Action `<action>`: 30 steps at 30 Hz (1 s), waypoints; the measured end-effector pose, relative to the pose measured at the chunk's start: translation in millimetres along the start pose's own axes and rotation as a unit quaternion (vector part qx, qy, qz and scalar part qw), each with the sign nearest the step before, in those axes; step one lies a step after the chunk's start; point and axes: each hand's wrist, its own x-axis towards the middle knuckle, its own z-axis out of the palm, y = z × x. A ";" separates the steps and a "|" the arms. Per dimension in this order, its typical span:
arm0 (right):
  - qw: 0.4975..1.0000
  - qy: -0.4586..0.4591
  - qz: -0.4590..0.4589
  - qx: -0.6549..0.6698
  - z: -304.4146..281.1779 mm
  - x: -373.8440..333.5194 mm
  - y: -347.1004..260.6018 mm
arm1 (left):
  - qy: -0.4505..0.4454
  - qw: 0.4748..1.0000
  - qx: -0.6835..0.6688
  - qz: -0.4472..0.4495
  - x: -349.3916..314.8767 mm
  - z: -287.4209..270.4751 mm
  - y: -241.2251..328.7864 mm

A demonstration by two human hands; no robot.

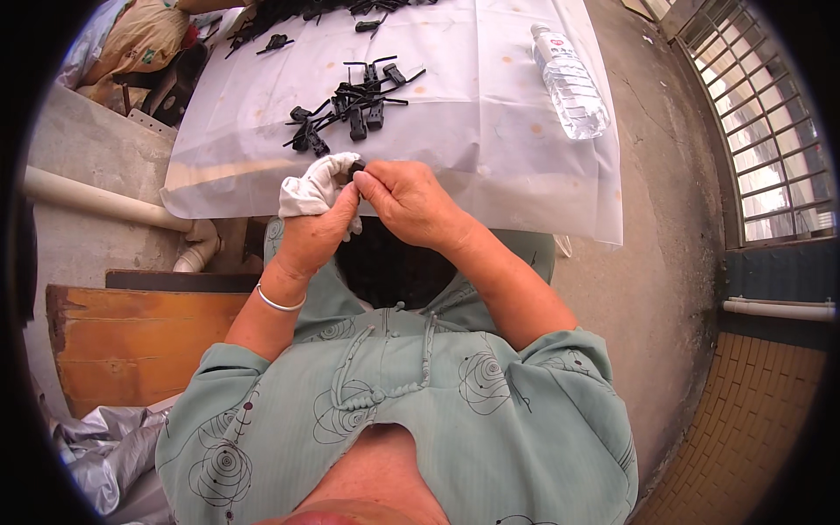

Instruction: Wiping small black plastic components with a cloth and placing them into a bucket.

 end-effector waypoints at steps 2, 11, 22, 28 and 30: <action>0.998 -0.014 0.043 -0.042 1.0 1.3 -3.2 | 0.029 0.990 0.086 0.104 0.6 2.2 -5.3; 0.993 0.029 0.057 0.103 16.8 -1.5 10.8 | 0.043 0.973 0.131 0.184 3.2 -1.6 -15.8; 0.996 -0.013 -0.053 -0.072 -9.7 -3.8 9.6 | -0.033 0.986 -0.160 -0.035 4.2 -8.9 -1.1; 0.988 -0.041 0.107 0.102 -2.1 1.4 -3.9 | -0.104 0.985 -0.138 -0.030 -0.7 -13.6 1.6; 0.989 -0.034 0.091 0.112 0.3 1.4 -4.3 | -0.100 0.990 -0.099 0.011 -1.5 -10.4 7.7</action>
